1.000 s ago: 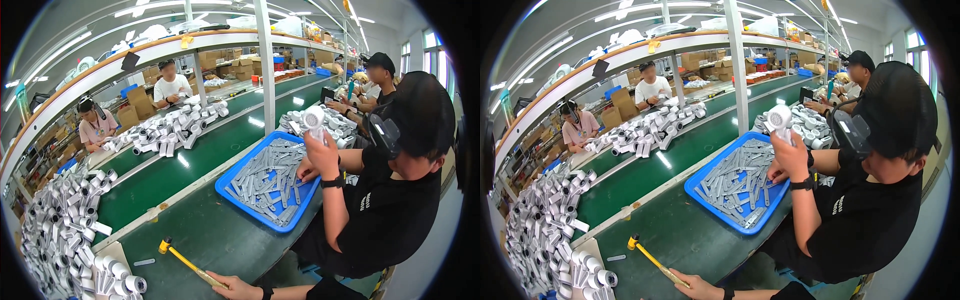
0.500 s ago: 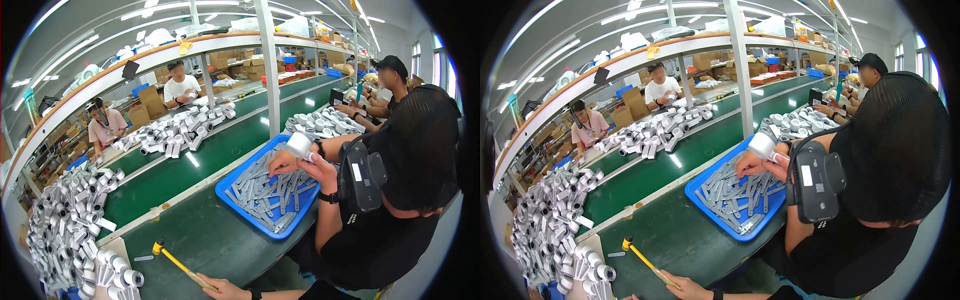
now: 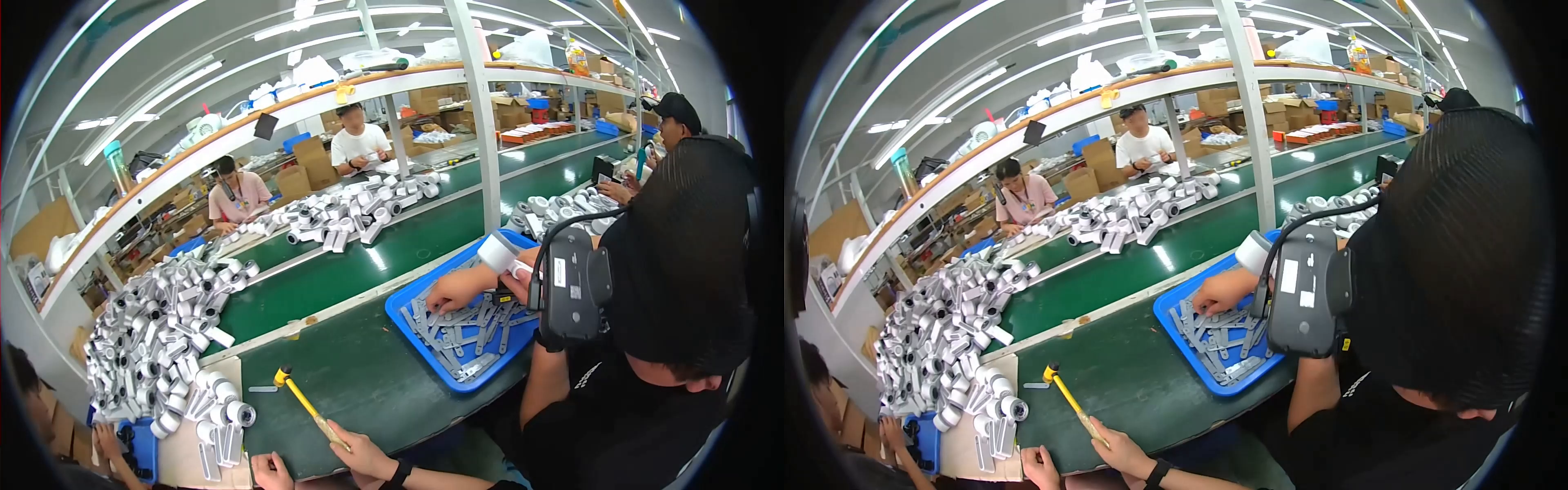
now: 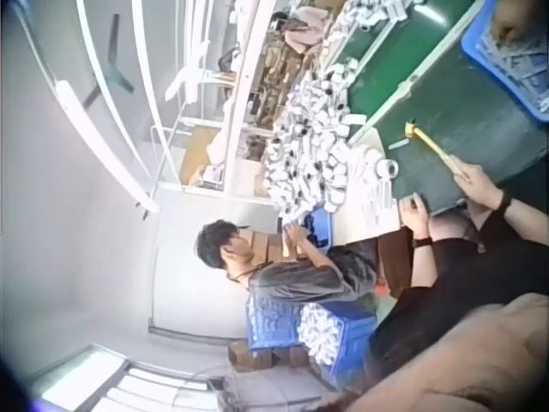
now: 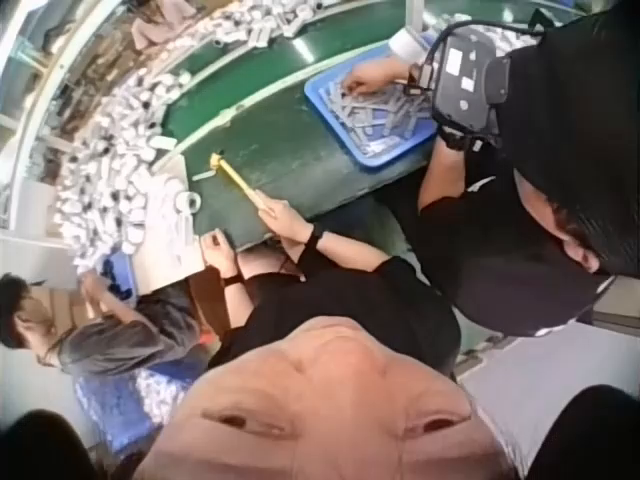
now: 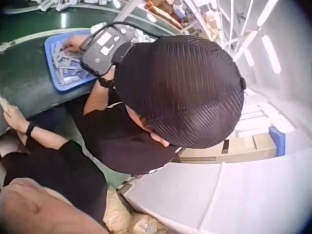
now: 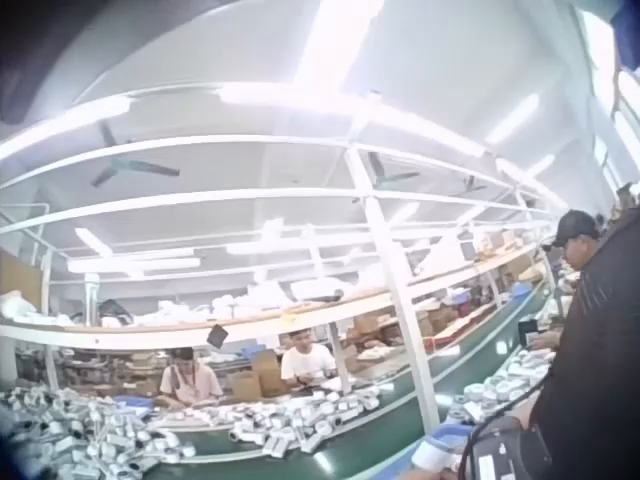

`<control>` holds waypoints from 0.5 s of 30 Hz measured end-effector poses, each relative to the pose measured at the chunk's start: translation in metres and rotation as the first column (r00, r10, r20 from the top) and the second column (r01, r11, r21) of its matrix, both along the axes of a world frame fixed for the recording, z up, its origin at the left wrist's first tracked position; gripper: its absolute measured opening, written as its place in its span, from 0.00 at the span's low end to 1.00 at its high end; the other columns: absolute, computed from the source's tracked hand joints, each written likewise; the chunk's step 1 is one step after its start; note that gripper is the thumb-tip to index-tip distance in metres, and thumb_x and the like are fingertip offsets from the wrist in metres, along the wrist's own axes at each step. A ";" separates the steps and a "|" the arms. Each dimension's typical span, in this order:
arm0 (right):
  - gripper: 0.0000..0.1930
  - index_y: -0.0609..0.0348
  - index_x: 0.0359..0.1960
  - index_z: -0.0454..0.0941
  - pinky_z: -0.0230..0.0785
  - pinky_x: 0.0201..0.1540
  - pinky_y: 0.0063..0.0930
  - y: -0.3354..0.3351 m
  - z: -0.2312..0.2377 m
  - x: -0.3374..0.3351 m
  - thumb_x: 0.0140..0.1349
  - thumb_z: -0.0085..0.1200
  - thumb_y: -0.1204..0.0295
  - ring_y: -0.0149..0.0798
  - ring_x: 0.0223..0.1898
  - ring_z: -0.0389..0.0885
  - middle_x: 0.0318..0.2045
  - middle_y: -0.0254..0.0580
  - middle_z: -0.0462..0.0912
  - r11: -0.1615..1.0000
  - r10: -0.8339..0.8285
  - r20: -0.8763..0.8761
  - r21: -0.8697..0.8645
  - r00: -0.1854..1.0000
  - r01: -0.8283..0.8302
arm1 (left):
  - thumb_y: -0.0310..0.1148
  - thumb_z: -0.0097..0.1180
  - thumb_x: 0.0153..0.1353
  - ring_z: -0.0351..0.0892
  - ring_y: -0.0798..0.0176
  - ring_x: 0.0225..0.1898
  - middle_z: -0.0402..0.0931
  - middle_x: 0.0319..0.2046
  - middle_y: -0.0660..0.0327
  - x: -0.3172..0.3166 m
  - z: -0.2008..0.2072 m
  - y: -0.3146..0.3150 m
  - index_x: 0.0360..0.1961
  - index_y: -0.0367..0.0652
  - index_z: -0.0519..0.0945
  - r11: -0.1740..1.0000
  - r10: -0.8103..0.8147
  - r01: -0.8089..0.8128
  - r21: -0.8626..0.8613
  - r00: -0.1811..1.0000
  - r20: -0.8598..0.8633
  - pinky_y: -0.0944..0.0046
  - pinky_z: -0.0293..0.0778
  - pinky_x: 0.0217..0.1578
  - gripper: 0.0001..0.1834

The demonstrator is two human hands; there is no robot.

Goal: Assembling small metal and plastic components using a hammer on a factory production line.

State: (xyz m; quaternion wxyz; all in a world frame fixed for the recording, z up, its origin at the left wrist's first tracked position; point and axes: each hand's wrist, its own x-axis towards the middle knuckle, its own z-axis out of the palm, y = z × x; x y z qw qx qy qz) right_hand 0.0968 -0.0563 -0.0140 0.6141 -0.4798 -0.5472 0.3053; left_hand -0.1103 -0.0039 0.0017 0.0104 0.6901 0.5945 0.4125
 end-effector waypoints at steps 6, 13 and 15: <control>0.29 0.61 0.68 0.62 0.74 0.42 0.39 0.001 -0.006 0.003 0.66 0.53 0.70 0.58 0.40 0.83 0.37 0.63 0.81 1.000 -0.015 0.018 0.004 1.000 0.015 | 0.36 0.55 0.66 0.75 0.43 0.42 0.76 0.37 0.47 -0.002 0.009 -0.020 0.35 0.35 0.79 0.995 -0.081 0.084 -0.058 0.995 0.053 0.48 0.70 0.48 0.13; 0.31 0.57 0.71 0.61 0.75 0.35 0.30 -0.001 -0.008 0.007 0.66 0.54 0.70 0.36 0.27 0.83 0.29 0.51 0.82 0.999 0.013 0.017 0.039 1.000 -0.014 | 0.37 0.56 0.67 0.76 0.48 0.46 0.78 0.42 0.51 -0.042 -0.037 -0.141 0.42 0.34 0.79 0.951 -0.172 0.202 -0.236 0.975 0.143 0.53 0.71 0.52 0.14; 0.31 0.56 0.71 0.60 0.74 0.27 0.27 -0.001 -0.008 0.008 0.67 0.53 0.70 0.31 0.20 0.79 0.25 0.43 0.80 0.997 0.073 -0.029 0.011 0.997 -0.073 | 0.37 0.56 0.67 0.76 0.48 0.46 0.78 0.42 0.51 -0.053 -0.042 -0.140 0.42 0.34 0.79 0.946 -0.154 0.187 -0.263 0.978 0.143 0.53 0.71 0.52 0.14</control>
